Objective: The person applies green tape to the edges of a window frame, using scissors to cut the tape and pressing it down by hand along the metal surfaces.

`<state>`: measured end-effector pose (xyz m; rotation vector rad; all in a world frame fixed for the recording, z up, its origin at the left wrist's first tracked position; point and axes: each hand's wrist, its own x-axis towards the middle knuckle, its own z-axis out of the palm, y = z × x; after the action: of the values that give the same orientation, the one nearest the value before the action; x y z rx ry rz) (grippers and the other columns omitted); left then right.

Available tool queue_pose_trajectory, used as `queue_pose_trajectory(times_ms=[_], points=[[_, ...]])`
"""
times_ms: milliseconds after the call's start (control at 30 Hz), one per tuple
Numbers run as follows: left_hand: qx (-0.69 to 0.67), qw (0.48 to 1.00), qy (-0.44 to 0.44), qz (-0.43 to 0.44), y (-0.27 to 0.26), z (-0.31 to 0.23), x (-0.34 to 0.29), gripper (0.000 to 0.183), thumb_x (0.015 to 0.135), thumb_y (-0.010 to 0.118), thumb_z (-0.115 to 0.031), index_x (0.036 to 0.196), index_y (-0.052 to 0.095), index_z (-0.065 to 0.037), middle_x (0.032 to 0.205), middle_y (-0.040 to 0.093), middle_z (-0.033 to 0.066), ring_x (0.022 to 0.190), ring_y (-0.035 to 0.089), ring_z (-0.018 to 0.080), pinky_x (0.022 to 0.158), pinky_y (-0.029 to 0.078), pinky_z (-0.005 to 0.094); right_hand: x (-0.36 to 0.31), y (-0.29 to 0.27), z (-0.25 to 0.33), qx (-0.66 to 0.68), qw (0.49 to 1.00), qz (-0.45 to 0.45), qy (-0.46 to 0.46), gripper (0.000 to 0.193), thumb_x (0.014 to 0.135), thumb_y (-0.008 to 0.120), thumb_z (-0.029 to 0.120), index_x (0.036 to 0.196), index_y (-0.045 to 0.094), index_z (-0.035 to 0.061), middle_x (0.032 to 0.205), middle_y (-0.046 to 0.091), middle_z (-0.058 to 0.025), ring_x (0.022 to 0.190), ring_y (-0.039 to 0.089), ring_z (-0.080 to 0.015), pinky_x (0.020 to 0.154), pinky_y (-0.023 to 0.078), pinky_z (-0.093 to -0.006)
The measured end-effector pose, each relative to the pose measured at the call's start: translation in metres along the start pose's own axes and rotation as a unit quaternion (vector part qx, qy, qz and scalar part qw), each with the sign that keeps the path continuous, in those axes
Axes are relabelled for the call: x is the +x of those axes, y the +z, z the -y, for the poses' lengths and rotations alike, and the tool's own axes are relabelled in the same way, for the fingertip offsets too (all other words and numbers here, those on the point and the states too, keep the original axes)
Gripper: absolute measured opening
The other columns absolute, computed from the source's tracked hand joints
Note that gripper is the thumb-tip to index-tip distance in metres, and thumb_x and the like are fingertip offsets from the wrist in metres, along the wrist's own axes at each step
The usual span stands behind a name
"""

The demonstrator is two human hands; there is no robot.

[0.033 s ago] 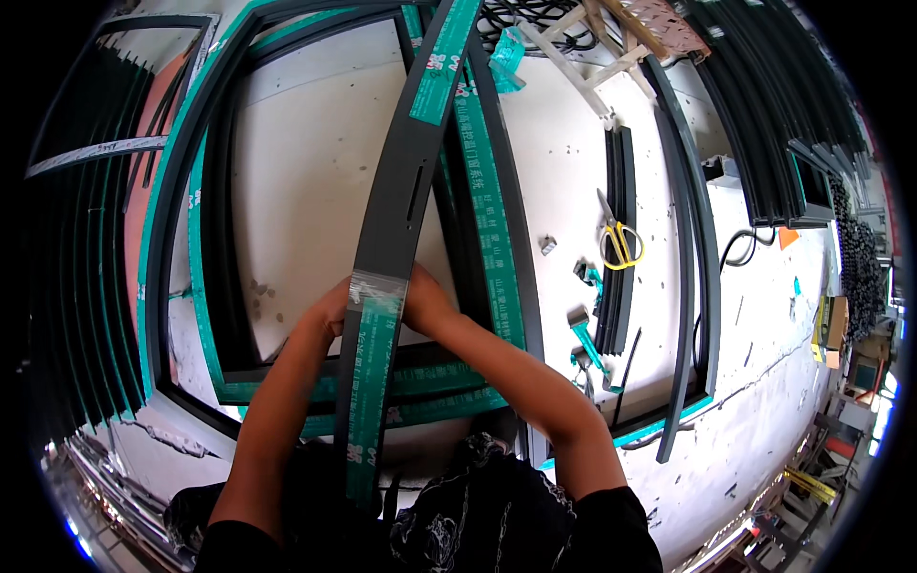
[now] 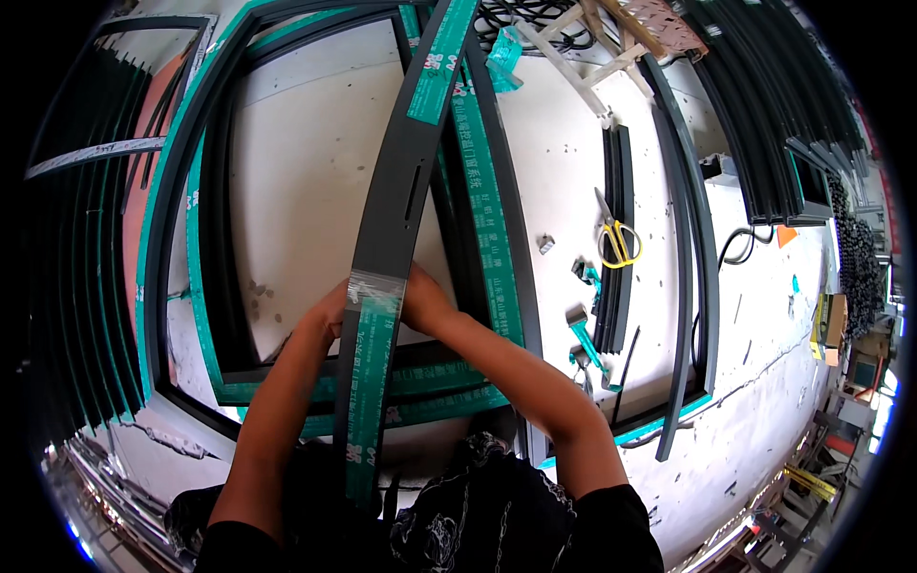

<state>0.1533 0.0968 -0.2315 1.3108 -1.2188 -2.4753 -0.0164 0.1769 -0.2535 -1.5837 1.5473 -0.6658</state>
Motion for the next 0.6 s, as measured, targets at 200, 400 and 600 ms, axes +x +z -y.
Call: queue_pose_trajectory(times_ms=[200,400,600], points=[[-0.389,0.921,0.007,-0.016,-0.074,0.005,-0.018,0.034,0.094,0.06,-0.024,0.12,0.063,-0.002,0.119,0.067,0.0102,0.108,0.064,0.0254,0.088,0.054,0.0391,-0.024,-0.032,0.016,-0.001,1.0,-0.001,0.003,0.044,0.08,0.075,0.015,0.119,0.06,0.0011,0.123,0.058,-0.0198,0.117,0.056,-0.035,0.096,0.048,-0.0429],[-0.131,0.986,0.108,-0.002,-0.055,-0.068,-0.087,0.028,0.093,0.058,-0.008,0.121,0.061,-0.002,0.124,0.063,0.0144,0.112,0.062,0.022,0.085,0.055,0.031,-0.056,-0.09,0.068,0.324,0.932,-0.128,0.1,0.038,0.091,0.068,0.025,0.116,0.061,-0.0016,0.107,0.064,-0.0145,0.098,0.064,-0.0208,0.084,0.053,-0.0321],[0.492,0.822,0.232,-0.166,0.054,-0.108,-0.106,0.042,0.101,0.045,-0.034,0.114,0.063,0.002,0.103,0.067,0.0199,0.098,0.063,0.0342,0.092,0.046,0.0407,-0.048,-0.073,0.111,0.435,0.894,-0.098,0.047,0.049,0.098,0.06,0.038,0.125,0.055,-0.0027,0.099,0.066,-0.0095,0.088,0.062,-0.0155,0.074,0.051,-0.0307]])
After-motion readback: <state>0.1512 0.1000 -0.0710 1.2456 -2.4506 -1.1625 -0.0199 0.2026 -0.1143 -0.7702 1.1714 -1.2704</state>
